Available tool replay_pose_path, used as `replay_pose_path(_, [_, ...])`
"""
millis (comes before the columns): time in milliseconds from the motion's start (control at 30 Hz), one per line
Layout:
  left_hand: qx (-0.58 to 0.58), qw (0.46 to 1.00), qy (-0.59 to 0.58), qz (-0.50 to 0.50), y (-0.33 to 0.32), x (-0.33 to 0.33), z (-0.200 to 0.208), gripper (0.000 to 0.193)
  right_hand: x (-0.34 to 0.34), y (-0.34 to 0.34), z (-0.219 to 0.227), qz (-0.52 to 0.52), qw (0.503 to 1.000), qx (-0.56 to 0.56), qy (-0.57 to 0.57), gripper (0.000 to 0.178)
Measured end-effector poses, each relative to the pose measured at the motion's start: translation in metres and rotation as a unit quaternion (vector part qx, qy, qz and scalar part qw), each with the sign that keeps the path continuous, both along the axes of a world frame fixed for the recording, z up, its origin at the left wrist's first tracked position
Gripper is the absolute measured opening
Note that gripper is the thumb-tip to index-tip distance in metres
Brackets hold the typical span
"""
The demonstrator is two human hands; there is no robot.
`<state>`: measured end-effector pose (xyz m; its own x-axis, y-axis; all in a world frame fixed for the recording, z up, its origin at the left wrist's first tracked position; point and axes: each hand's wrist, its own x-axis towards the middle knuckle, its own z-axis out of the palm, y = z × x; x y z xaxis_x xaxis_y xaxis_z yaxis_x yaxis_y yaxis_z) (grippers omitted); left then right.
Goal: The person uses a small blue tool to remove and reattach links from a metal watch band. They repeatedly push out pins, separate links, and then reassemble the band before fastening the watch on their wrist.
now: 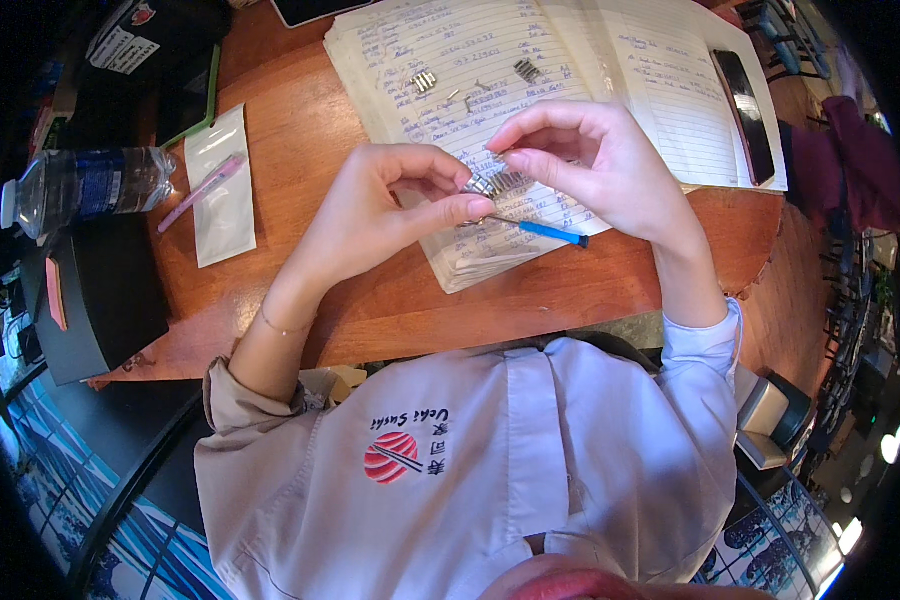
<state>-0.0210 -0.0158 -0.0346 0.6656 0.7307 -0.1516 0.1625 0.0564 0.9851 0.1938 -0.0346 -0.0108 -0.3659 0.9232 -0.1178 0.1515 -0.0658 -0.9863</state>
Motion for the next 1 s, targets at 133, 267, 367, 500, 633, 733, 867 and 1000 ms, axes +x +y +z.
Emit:
replay_pose_path(133, [-0.045, 0.999, 0.003, -0.003, 0.0, -0.001, 0.002, 0.017, -0.001, 0.0, -0.006, -0.024, 1.0, 0.01, -0.005, 0.013])
replay_pose_path(267, [-0.06, 0.998, -0.013, -0.004, 0.002, -0.002, 0.002, 0.018, 0.001, 0.007, -0.014, -0.066, 0.977, 0.073, -0.189, 0.012])
replay_pose_path(367, [-0.057, 0.998, -0.028, -0.011, 0.002, -0.003, 0.0, 0.019, 0.002, 0.009, -0.018, -0.08, 0.939, 0.21, -0.259, 0.012])
replay_pose_path(500, [-0.04, 0.998, -0.038, -0.014, 0.002, -0.004, -0.002, 0.02, -0.006, 0.002, -0.006, -0.111, 0.902, 0.32, -0.268, 0.016])
replay_pose_path(633, [-0.054, 0.998, -0.008, -0.027, 0.002, -0.005, 0.002, 0.019, -0.013, -0.012, 0.005, -0.025, 0.967, 0.155, -0.203, 0.02])
replay_pose_path(733, [-0.05, 0.998, 0.007, -0.028, 0.002, -0.005, 0.003, 0.022, -0.013, -0.013, 0.009, -0.005, 0.981, 0.057, -0.184, 0.018])
replay_pose_path(867, [-0.064, 0.998, -0.014, 0.009, -0.002, -0.003, 0.004, 0.026, -0.012, -0.013, 0.008, -0.016, 0.991, -0.044, -0.127, 0.016])
replay_pose_path(1000, [-0.073, 0.997, 0.017, 0.001, -0.001, -0.004, 0.007, 0.027, -0.01, -0.014, -0.002, -0.023, 0.994, -0.074, -0.073, 0.016])
